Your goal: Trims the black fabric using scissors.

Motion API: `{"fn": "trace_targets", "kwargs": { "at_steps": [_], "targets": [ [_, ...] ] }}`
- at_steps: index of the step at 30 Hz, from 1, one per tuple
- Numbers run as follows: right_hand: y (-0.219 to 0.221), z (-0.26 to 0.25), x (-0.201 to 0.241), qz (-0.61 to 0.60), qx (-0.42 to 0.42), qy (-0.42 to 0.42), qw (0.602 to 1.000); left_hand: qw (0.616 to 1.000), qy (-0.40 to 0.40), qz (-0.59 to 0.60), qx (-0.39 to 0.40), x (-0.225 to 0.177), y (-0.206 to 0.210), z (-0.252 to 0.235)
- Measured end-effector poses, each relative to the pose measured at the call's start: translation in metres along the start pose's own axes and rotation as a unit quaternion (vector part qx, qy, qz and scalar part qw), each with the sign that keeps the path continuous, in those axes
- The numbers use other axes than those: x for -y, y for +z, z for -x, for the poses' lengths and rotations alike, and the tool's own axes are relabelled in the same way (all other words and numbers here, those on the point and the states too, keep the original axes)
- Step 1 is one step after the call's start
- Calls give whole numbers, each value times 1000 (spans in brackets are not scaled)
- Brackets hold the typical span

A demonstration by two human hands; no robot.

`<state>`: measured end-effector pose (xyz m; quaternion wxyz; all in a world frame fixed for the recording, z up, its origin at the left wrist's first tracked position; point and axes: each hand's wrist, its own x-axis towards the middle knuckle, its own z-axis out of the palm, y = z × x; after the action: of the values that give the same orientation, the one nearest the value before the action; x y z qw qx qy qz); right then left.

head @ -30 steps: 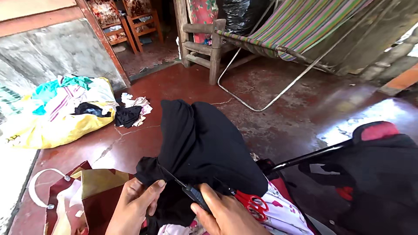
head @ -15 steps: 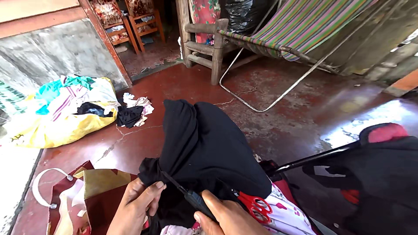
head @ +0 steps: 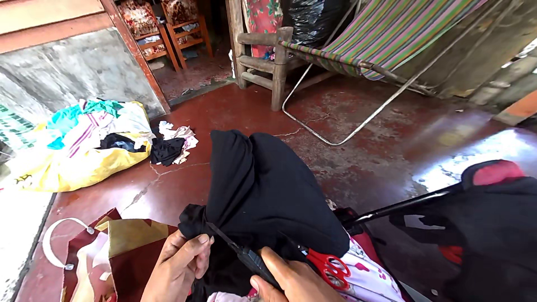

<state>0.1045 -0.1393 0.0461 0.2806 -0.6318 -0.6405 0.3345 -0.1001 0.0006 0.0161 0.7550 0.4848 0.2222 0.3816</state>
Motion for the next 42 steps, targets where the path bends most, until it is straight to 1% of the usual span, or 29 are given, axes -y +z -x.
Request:
{"fn": "trace_targets", "kwargs": {
  "at_steps": [11,22,27,29,32,36,39,42],
  "targets": [
    [0,0,0,9,-10,-8,1000,997,-19,71,13,6,-1,-2],
    [-3,-4,1,37,-8,-6,999,996,-22,88,15,7,1,-2],
    [2,-19,-4,13,1,-39,999,995,-20,98,1,5,-2,-3],
    [1,-17,-7,9,0,-46,999,995,-23,99,2,4,0,-2],
    [1,-12,-11,13,-10,-47,999,994,-24,110,15,6,3,-3],
    [11,-28,-10,43,-47,-77,995,996,-25,90,4,3,5,0],
    [8,-20,-11,36,-33,-62,997,994,-29,104,-2,-1,3,-1],
    [8,-14,-14,37,-25,-50,998,993,-37,116,5,5,2,-1]
  ]
}}
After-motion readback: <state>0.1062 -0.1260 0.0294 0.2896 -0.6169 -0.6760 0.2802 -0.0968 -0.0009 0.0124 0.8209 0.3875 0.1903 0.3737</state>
